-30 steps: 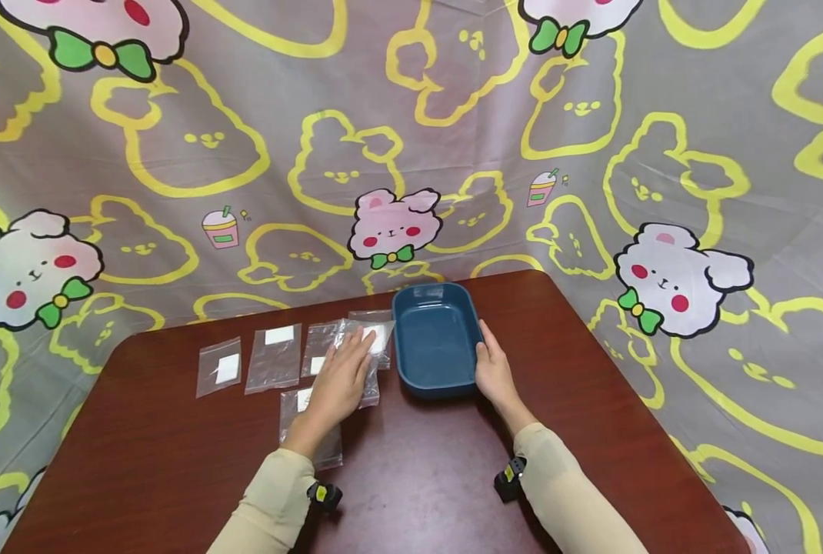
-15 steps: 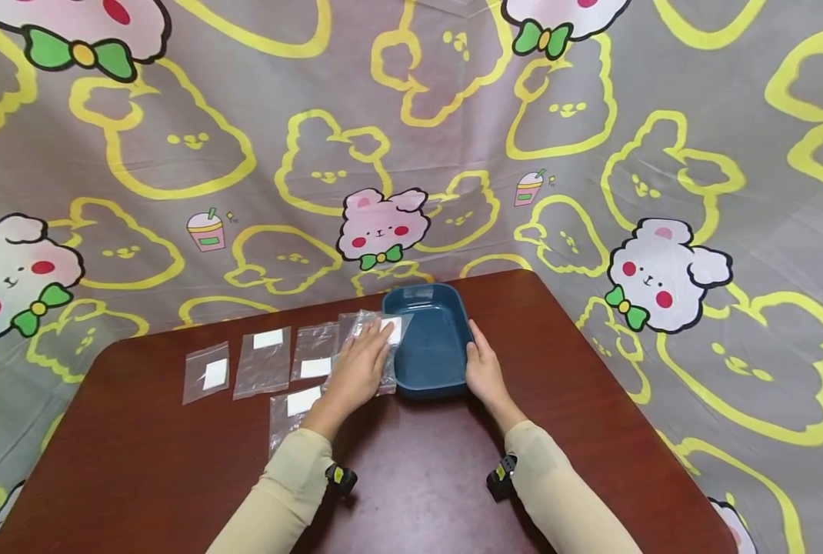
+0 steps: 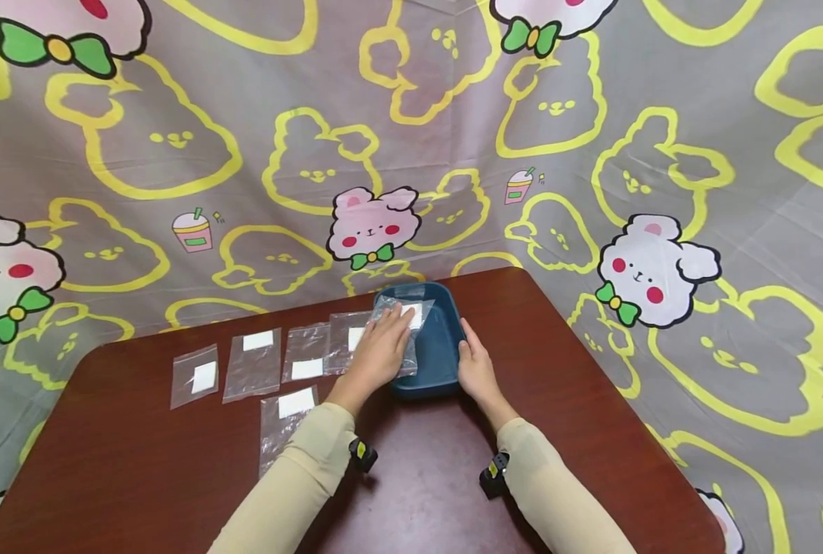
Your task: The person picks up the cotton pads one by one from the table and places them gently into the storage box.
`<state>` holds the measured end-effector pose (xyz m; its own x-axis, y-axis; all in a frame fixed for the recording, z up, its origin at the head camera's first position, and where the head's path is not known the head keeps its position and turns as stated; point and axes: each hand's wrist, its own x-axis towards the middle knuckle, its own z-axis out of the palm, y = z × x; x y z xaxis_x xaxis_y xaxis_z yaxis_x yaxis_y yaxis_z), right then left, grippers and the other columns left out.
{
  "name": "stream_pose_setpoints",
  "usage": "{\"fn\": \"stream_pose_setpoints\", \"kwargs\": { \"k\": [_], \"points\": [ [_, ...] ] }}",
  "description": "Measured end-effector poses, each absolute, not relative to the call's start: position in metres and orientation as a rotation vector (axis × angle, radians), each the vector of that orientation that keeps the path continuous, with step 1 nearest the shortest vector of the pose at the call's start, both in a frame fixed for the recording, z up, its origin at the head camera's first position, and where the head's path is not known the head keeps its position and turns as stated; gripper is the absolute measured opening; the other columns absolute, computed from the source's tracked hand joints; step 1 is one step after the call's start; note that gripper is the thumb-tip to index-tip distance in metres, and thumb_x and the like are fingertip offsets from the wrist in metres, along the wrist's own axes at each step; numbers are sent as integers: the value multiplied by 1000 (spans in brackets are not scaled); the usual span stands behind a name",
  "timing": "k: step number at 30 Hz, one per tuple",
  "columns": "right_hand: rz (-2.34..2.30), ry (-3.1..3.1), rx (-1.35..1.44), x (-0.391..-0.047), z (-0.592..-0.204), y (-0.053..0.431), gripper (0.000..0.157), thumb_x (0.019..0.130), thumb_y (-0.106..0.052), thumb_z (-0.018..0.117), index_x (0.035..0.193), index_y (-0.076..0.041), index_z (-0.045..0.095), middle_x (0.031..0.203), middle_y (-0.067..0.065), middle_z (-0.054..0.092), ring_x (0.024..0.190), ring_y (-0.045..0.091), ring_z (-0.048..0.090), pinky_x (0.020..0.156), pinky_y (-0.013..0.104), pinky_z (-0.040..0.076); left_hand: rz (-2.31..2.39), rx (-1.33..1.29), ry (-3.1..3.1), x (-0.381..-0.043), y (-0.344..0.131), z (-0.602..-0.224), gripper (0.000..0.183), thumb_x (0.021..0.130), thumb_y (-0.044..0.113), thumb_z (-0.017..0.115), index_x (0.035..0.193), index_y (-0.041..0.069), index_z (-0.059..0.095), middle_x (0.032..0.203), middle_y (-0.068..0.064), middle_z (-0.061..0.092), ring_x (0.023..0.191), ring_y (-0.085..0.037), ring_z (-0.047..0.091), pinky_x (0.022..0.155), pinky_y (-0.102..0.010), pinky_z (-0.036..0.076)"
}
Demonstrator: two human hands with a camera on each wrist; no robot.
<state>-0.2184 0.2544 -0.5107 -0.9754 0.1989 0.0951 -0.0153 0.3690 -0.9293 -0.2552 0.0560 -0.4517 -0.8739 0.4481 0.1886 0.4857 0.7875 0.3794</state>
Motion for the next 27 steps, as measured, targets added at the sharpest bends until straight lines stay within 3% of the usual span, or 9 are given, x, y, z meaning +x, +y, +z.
{"fn": "stream_pose_setpoints", "kwargs": {
  "k": [10, 27],
  "points": [
    [1678, -2419, -168, -220, -512, 253, 50, 109, -12, 37, 159, -16, 33, 159, 14, 36, 143, 31, 35, 118, 51, 27, -603, -766, -2924, -264, 78, -452, 48, 111, 33, 33, 158, 22, 37, 163, -8, 28, 151, -29, 22, 122, -50, 14],
    [1605, -2432, -140, -222, -511, 256, 50, 108, -7, 38, 158, -12, 35, 158, 17, 37, 145, 32, 33, 119, 50, 24, -532, -761, -2970, -273, 110, -448, 48, 111, 32, 34, 158, 21, 36, 164, -8, 27, 151, -30, 22, 122, -51, 18]
  ]
}}
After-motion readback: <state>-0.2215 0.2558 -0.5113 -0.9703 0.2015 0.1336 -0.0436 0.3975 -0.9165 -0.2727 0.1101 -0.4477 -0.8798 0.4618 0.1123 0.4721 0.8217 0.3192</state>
